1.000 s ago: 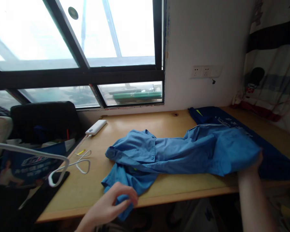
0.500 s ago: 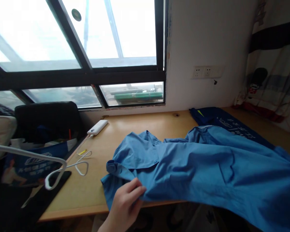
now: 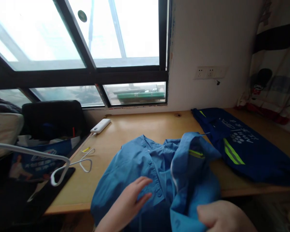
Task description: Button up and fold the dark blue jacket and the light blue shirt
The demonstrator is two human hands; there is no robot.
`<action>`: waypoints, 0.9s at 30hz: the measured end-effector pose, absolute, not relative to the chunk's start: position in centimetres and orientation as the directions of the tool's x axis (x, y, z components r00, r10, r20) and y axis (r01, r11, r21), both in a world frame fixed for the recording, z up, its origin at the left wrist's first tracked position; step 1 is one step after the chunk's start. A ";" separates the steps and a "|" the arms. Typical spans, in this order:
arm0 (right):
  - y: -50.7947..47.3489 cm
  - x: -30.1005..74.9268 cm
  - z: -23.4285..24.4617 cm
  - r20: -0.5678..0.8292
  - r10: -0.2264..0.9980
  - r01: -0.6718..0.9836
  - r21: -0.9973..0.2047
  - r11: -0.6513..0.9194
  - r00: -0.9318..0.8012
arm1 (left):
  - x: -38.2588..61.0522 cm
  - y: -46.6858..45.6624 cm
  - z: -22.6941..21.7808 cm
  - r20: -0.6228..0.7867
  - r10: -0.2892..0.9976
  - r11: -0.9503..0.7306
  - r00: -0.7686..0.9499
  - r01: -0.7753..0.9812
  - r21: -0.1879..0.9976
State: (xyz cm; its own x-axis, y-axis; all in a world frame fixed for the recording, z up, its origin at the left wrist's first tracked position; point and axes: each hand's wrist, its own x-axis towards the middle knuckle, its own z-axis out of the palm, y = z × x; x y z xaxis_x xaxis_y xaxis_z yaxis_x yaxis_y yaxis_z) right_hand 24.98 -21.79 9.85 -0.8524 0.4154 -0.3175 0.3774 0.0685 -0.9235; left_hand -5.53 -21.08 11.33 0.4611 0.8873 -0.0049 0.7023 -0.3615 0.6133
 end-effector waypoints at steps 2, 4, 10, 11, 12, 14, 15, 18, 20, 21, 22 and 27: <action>-19.6 23.1 8.6 -0.358 0.522 0.463 -0.883 0.081 -0.774 | -4.4 -18.0 9.0 0.123 0.931 -0.353 0.343 0.764 0.540; -17.5 22.2 7.1 -0.284 0.816 0.617 -0.779 0.109 -0.503 | -3.1 -15.1 6.6 0.149 0.919 -0.390 0.366 0.783 0.485; -13.4 21.4 1.1 0.067 0.997 0.961 -0.276 -0.025 0.045 | 0.4 -9.5 1.6 0.062 0.943 -0.333 0.327 0.931 0.148; -12.7 21.2 0.3 0.072 0.997 0.977 -0.212 -0.024 0.040 | 0.6 -8.7 1.2 0.076 0.948 -0.317 0.310 0.942 0.111; -11.9 21.1 -0.3 0.073 0.997 0.987 -0.162 -0.016 0.028 | 0.7 -7.8 1.0 0.093 0.950 -0.305 0.297 0.949 0.083; -9.5 20.9 -0.8 0.060 0.998 0.995 -0.102 0.015 -0.009 | 0.6 -5.5 0.8 0.120 0.953 -0.285 0.278 0.958 0.044; -8.0 20.9 -0.8 0.055 0.998 0.995 -0.087 0.039 -0.034 | 0.5 -4.2 0.9 0.133 0.954 -0.277 0.271 0.960 0.033; -3.4 20.9 -0.5 0.088 0.991 0.993 -0.061 0.103 -0.097 | 0.4 -0.1 1.8 0.146 0.963 -0.234 0.227 0.972 0.030; -0.9 20.9 -0.3 0.120 0.988 0.993 -0.057 0.106 -0.099 | 0.8 1.7 2.7 0.141 0.974 -0.182 0.176 0.983 0.034; 0.1 20.9 -0.4 0.129 0.988 0.994 -0.058 0.096 -0.088 | 1.1 2.0 3.0 0.145 0.978 -0.154 0.148 0.988 0.030; 0.8 20.9 -0.4 0.135 0.988 0.995 -0.061 0.085 -0.076 | 1.5 1.8 3.4 0.159 0.980 -0.128 0.123 0.991 0.021; 2.2 21.1 -1.2 0.174 0.983 0.994 -0.075 0.080 -0.066 | 1.4 -3.7 4.2 0.138 0.986 -0.103 0.098 0.994 0.031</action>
